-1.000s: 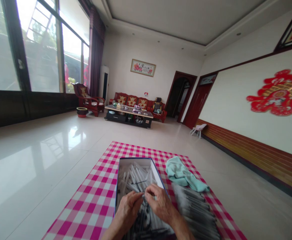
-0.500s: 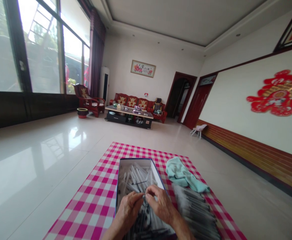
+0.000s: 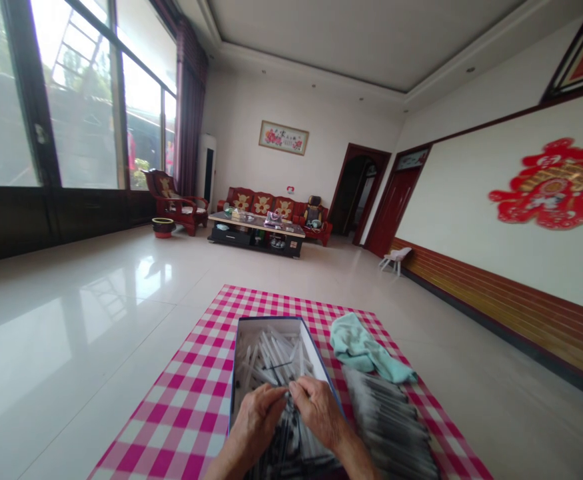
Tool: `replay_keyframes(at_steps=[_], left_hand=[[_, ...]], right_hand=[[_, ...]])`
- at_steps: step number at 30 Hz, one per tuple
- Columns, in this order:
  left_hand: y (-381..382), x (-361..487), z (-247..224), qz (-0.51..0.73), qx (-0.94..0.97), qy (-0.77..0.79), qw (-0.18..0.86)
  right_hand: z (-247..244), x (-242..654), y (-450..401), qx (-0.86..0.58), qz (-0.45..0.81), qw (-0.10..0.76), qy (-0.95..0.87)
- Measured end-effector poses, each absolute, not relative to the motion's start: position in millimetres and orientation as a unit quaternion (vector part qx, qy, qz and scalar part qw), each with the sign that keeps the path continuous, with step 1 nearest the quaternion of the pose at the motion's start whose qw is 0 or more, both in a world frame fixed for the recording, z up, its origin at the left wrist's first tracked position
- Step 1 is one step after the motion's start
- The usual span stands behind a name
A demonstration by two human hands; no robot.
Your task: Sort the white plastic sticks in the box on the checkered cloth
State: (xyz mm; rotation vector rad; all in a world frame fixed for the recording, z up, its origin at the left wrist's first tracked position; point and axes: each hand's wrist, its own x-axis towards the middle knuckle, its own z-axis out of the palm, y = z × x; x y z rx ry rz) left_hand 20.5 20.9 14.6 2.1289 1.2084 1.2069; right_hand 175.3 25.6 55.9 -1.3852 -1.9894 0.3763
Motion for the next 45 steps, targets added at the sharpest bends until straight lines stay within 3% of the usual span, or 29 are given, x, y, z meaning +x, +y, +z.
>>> replay_keyframes(at_steps=[11, 17, 28, 37, 41, 45], left_hand=[[19, 19, 19, 0.422, 0.766, 0.44, 0.206], [19, 16, 24, 0.444, 0.723, 0.447, 0.282], [44, 8, 46, 0.389, 0.774, 0.42, 0.27], [51, -4, 38, 0.339, 0.811, 0.397, 0.264], [56, -7, 34, 0.372, 0.778, 0.418, 0.284], [65, -20, 34, 0.448, 0.726, 0.431, 0.293]], right_hand=[[57, 171, 27, -0.533, 0.158, 0.323, -0.766], [53, 168, 26, -0.535, 0.144, 0.347, -0.757], [48, 165, 43, -0.524, 0.14, 0.391, -0.744], [48, 164, 38, -0.527, 0.137, 0.373, -0.751], [61, 178, 40, -0.542, 0.173, 0.38, -0.73], [65, 193, 40, -0.551, 0.236, 0.304, -0.74]])
